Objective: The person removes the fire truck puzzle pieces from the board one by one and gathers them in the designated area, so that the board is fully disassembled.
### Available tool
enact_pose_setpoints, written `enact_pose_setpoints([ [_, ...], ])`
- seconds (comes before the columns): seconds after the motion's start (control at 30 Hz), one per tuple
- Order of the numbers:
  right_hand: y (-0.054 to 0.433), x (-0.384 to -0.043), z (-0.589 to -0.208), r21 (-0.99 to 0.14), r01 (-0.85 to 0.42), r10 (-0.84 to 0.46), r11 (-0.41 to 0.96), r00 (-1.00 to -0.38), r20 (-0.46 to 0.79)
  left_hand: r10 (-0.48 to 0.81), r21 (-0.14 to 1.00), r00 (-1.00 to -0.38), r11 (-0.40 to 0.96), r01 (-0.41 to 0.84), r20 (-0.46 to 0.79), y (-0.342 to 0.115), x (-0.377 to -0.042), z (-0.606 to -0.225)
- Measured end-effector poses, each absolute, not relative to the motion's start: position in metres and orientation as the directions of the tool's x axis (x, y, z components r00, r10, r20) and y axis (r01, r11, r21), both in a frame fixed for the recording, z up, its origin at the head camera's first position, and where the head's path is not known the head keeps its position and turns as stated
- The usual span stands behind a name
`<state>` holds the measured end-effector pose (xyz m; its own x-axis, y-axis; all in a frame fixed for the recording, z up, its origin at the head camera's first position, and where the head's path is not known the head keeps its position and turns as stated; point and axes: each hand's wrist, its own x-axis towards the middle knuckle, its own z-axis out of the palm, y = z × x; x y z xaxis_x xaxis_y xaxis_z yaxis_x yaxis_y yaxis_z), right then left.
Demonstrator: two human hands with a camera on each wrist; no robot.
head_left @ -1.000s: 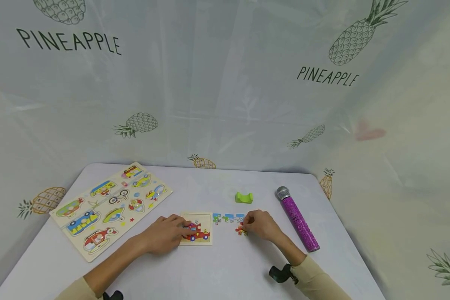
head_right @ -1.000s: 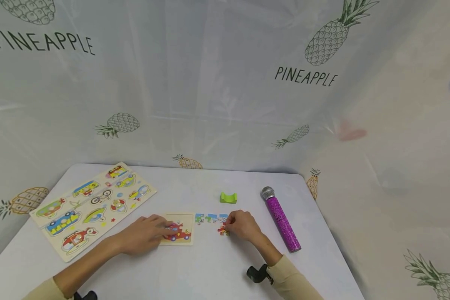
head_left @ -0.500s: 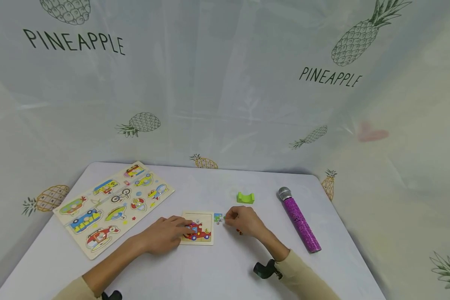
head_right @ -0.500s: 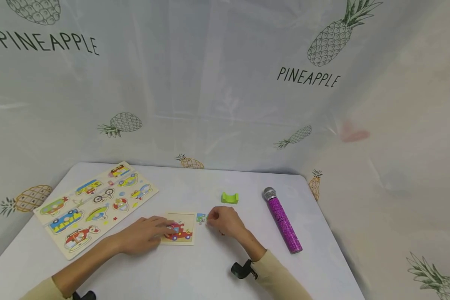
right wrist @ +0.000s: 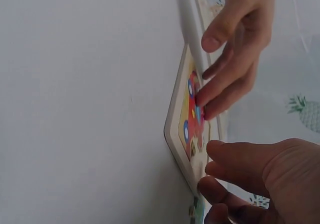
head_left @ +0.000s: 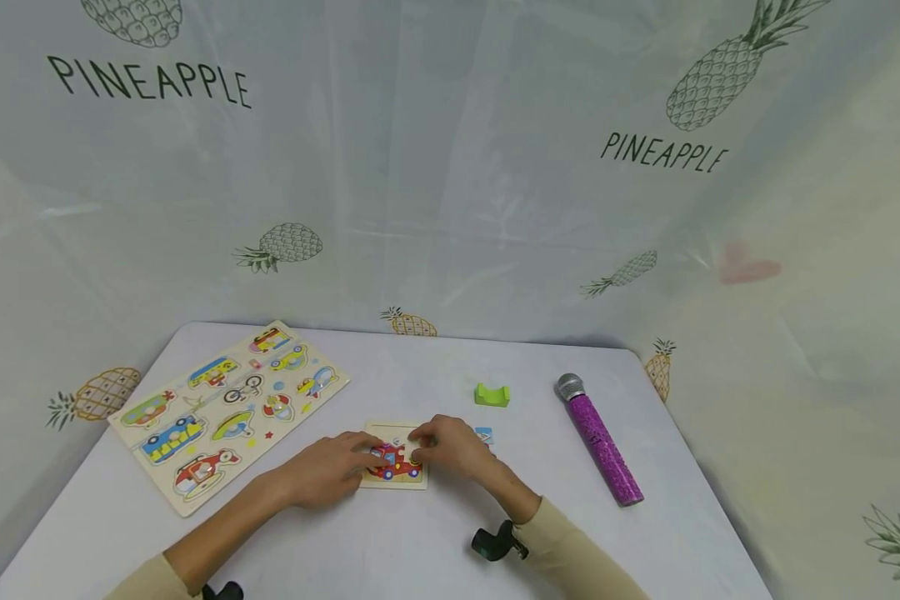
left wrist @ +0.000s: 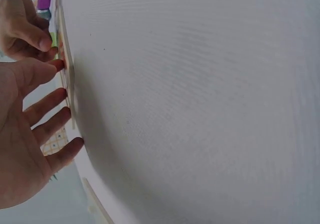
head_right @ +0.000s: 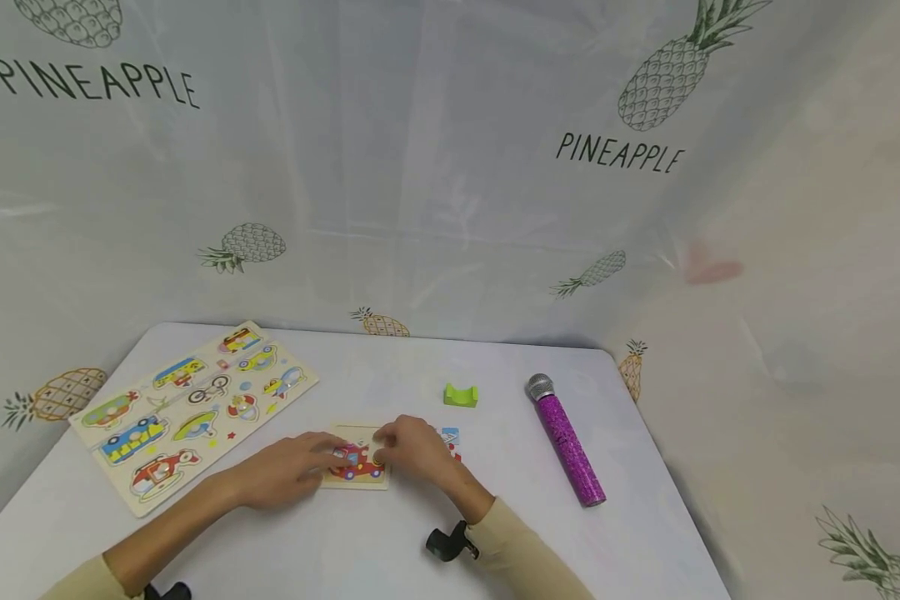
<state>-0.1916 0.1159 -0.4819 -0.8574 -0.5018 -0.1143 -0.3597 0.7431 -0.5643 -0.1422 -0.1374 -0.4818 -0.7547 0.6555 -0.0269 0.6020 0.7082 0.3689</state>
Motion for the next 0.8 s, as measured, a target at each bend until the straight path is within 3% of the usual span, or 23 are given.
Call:
enact_pose_setpoints([
  [0.27, 0.106, -0.185, -0.483, -0.535, -0.375, -0.511, 0.757, -0.850, -0.128, 0.652, 0.389, -0.757, 0.709, 0.589, -0.042, -0.139, -0.141, -0.482],
  [0.8, 0.104, -0.183, -0.483, -0.525, -0.384, -0.507, 0.760, -0.855, -0.107, 0.673, 0.319, -0.738, 0.712, 0.625, -0.054, -0.138, -0.141, -0.481],
])
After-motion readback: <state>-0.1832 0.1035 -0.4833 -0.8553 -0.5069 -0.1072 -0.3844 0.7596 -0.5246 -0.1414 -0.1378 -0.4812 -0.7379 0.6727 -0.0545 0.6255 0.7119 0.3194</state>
